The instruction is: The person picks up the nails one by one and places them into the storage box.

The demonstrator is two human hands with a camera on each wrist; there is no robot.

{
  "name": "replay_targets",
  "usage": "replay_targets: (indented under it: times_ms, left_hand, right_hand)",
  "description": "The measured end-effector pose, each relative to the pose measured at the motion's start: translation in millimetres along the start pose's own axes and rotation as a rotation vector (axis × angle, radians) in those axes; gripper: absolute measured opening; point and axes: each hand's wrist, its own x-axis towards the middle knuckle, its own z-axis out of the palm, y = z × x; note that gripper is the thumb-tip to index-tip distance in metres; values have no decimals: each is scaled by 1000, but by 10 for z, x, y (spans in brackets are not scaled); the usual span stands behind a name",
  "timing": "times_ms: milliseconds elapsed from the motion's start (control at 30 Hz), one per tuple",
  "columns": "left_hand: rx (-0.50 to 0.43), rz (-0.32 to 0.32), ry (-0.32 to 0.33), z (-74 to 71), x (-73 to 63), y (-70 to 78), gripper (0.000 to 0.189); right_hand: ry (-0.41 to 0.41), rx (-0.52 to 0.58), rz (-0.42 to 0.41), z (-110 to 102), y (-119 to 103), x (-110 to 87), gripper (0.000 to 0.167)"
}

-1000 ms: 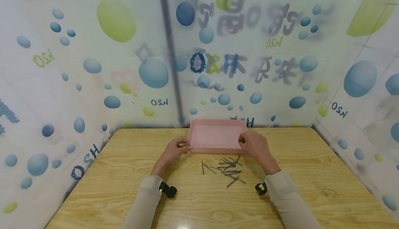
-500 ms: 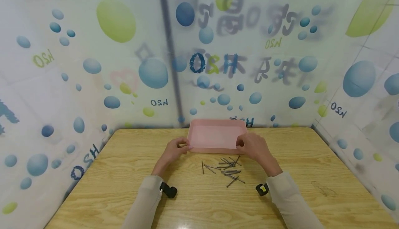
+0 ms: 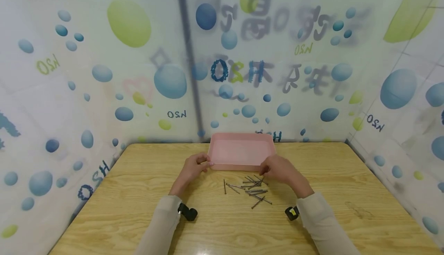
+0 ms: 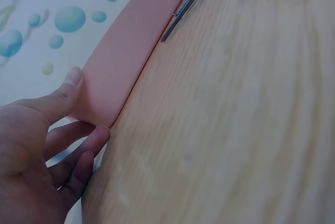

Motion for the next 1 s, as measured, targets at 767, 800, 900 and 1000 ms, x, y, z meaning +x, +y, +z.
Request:
replay_targets:
  times_ms: [767,800,900,1000]
  left_hand:
    - [6,-15,32,26,12,2,11]
    - [2,-13,28,25,10,-2,11]
    - [-3,-7,17,20,5,-4,11]
    - [2,-4,8,12,0,0,12]
  right_hand:
    - [-11,-105,30,149,44,52,20]
    - [-11,-112,34,152,40,50,21]
    - [-12,-127,41,171,34,44,25]
    - [-11,-140,43,188,31,43,27]
